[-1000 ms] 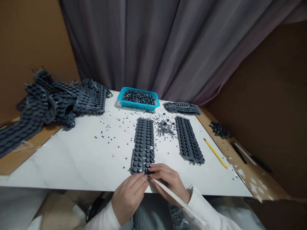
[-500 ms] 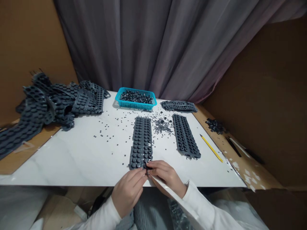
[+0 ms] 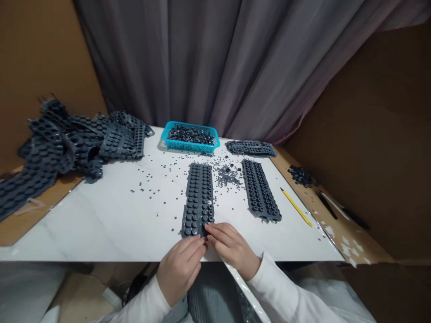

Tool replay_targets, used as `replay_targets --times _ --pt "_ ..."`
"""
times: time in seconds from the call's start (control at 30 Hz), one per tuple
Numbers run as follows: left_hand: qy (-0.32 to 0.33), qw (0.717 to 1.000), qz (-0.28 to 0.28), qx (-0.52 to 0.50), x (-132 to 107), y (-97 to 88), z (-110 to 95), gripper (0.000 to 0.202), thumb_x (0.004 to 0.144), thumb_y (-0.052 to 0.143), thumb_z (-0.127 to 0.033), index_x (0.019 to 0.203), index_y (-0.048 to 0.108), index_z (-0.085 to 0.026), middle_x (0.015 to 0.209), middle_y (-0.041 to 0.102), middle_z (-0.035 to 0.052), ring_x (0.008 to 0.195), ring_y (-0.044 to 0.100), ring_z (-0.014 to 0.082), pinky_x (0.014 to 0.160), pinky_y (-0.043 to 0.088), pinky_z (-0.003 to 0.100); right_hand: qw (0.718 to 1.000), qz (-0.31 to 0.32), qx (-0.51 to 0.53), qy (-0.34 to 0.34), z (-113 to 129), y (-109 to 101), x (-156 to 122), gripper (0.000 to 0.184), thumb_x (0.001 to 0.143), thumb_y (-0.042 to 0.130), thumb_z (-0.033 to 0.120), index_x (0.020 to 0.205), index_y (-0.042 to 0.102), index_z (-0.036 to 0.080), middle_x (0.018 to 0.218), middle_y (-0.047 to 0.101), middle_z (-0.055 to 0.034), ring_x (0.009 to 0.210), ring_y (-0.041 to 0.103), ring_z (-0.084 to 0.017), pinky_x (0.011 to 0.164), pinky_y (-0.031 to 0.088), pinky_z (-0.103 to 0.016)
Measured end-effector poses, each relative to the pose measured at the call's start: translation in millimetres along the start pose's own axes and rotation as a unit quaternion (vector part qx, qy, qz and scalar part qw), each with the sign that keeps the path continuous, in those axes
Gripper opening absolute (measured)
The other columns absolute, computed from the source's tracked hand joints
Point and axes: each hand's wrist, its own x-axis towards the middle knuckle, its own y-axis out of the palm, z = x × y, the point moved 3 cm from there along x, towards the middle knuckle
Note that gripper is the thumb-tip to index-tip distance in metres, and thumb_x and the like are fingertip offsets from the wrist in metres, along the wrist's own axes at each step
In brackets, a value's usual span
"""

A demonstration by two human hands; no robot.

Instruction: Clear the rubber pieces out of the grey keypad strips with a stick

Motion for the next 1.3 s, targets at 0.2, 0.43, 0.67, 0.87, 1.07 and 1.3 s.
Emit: replay_targets --times 0.2,0.43,0.67,0.87,1.07,1.3 --pt "-0.003 1.0 0.005 -0.004 -1 1.4 0 0.035 0.08 0.039 -0.004 0.106 0.061 -0.013 0.103 0.067 0.0077 0.099 0.06 0.0199 0.084 0.053 0.033 1.0 -0.003 0.025 0.019 1 -3 0 0.015 0.091 0.048 0.013 0.098 0.061 0.013 0.112 0.066 -0.0141 0.107 0.058 -0.022 0.085 0.054 -0.038" --pt "-0.006 1.0 0.01 -0.007 -3 2.4 0 0.036 0.08 0.037 -0.002 0.105 0.061 -0.014 0.108 0.066 0.0074 0.101 0.06 0.0207 0.084 0.052 0.034 0.98 -0.05 0.093 0.169 -15 -12 -4 0.019 0.091 0.047 0.014 0.104 0.061 0.016 0.118 0.063 -0.0132 0.109 0.059 -0.021 0.089 0.053 -0.035" --pt "-0.02 1.0 -0.001 0.006 -4 5.3 0 0.037 0.083 0.035 -0.003 0.106 0.061 -0.016 0.107 0.066 0.0075 0.102 0.059 0.0194 0.086 0.051 0.034 0.935 -0.047 0.251 0.245 -13 -12 0 0.009 0.086 0.056 0.017 0.093 0.062 0.019 0.111 0.067 -0.0117 0.108 0.061 -0.021 0.091 0.051 -0.035" --pt "0.004 1.0 0.001 0.014 -1 2.1 -1 0.033 0.084 0.038 -0.004 0.105 0.062 -0.013 0.104 0.067 0.0073 0.099 0.06 0.0197 0.084 0.051 0.032 0.942 -0.014 0.279 0.186 -7 -8 2 0.009 0.085 0.058 0.019 0.094 0.062 0.019 0.108 0.069 -0.0125 0.106 0.062 -0.021 0.092 0.049 -0.037" --pt "-0.013 1.0 0.009 0.009 -3 5.2 0 0.036 0.082 0.036 -0.003 0.106 0.061 -0.014 0.107 0.066 0.008 0.102 0.059 0.0201 0.085 0.05 0.033 0.937 -0.012 0.288 0.195 -7 -10 3 0.009 0.087 0.054 0.018 0.094 0.061 0.018 0.105 0.069 -0.0132 0.108 0.061 -0.02 0.09 0.052 -0.036" --pt "-0.014 1.0 0.011 0.02 0 2.4 -1 0.037 0.079 0.038 -0.003 0.106 0.061 -0.015 0.107 0.066 0.0077 0.1 0.06 0.0192 0.085 0.051 0.032 0.968 0.004 0.213 0.132 -7 -3 0 0.01 0.089 0.051 0.016 0.091 0.06 0.018 0.106 0.069 -0.0115 0.109 0.06 -0.02 0.09 0.052 -0.036"
